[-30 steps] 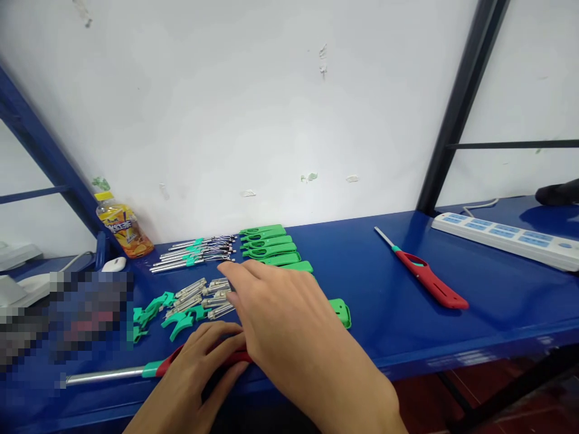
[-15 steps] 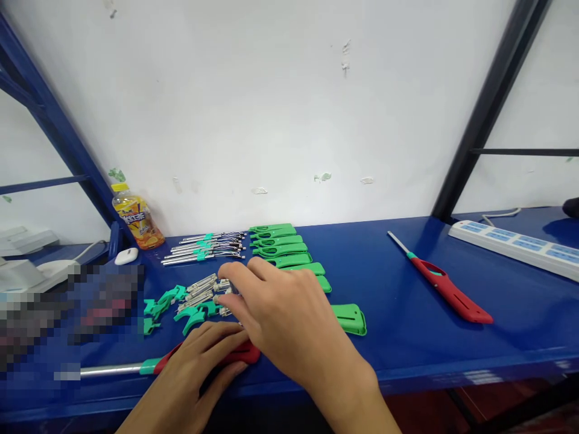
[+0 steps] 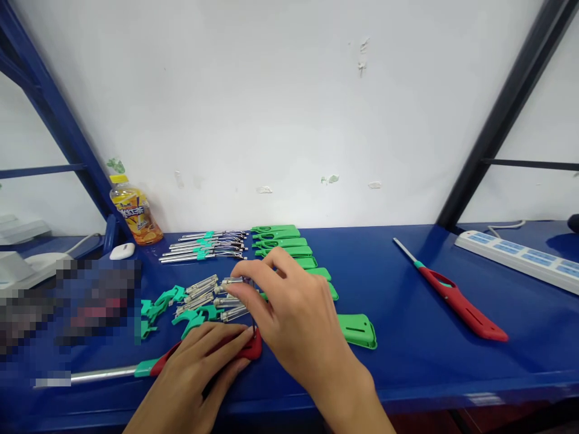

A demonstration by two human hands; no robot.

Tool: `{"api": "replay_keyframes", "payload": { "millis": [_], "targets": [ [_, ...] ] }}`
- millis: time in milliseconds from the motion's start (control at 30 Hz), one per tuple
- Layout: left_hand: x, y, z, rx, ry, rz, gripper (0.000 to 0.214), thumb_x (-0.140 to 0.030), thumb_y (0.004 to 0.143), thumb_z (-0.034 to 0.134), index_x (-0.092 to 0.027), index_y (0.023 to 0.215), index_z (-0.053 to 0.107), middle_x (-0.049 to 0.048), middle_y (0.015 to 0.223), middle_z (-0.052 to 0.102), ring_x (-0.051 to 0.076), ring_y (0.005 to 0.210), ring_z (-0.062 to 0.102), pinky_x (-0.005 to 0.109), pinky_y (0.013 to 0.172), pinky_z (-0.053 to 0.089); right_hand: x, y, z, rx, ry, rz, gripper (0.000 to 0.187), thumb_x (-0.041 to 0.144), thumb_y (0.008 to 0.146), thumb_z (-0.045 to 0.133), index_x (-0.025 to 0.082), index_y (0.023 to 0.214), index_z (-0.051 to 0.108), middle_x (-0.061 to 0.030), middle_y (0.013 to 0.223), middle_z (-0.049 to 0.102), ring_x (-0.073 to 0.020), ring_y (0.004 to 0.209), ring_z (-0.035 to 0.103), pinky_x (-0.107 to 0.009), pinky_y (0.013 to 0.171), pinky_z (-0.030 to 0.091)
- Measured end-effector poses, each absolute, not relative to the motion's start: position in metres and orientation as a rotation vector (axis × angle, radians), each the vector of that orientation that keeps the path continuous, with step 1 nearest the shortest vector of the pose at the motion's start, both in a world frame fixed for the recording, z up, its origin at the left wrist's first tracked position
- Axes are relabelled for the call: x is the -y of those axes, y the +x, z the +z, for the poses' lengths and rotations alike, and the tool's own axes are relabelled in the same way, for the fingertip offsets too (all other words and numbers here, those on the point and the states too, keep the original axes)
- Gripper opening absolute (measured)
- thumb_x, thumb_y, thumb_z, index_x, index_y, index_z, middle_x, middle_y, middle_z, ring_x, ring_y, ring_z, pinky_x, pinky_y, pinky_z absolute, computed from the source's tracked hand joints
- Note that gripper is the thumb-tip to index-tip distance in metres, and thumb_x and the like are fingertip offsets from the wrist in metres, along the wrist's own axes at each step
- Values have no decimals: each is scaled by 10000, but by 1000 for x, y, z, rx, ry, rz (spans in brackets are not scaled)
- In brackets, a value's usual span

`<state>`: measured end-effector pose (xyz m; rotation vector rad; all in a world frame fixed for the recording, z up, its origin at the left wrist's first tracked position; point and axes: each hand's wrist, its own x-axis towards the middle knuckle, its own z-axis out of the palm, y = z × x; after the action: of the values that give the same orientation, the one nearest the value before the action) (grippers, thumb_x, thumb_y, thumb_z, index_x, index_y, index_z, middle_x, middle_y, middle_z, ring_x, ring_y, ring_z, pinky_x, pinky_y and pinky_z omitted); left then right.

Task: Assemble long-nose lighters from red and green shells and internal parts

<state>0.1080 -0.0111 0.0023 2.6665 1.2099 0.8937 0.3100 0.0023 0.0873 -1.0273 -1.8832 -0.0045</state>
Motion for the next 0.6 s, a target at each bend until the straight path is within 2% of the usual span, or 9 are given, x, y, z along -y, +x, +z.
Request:
{"api": "replay_keyframes", "payload": {
  "millis": [67,133,233,300,400,600],
  "targets": [
    [11,108,2,-1208,2671,902,420,-149,1048,589,-302,1431,670,48,1283,749,276,1127,691,434,953,625,-2,310,88,1873,-1002,55,171,346,1083,624,250,1071,766,-7,981,716,-114,696,638,-254,649,497],
    [12,108,4,-1219,2667,891,406,-152,1047,589,-288,1418,681,52,1279,751,278,1126,693,433,954,626,0,311,90,1901,-954,138,205,280,1106,557,248,1132,758,-26,1097,759,-147,872,718,-264,747,547],
    [12,108,6,-1229,2656,886,398,-156,1050,583,-286,1411,689,58,1276,754,283,1130,693,431,952,626,1,312,93,1932,-886,227,271,174,1096,521,255,1231,741,-9,1168,800,-168,1039,753,-282,886,570],
    [13,108,6,-1227,2647,886,397,-159,1054,579,-294,1411,689,59,1275,754,285,1132,693,435,950,626,-1,310,93,1918,-878,236,239,163,1078,574,257,1206,753,12,1117,818,-160,995,764,-277,881,566],
    [12,108,5,-1218,2645,881,394,-162,1055,579,-289,1412,688,61,1273,754,285,1130,692,440,953,624,-3,308,92,1884,-902,181,156,199,1053,658,254,1133,780,20,1012,813,-150,888,748,-265,783,539],
    [13,111,5,-1243,2647,867,411,-156,1047,578,-281,1424,683,61,1285,743,282,1153,684,440,974,623,-1,314,91,1872,-970,50,103,293,1015,746,242,1096,784,20,919,778,-112,656,643,-250,629,456]
  ]
}}
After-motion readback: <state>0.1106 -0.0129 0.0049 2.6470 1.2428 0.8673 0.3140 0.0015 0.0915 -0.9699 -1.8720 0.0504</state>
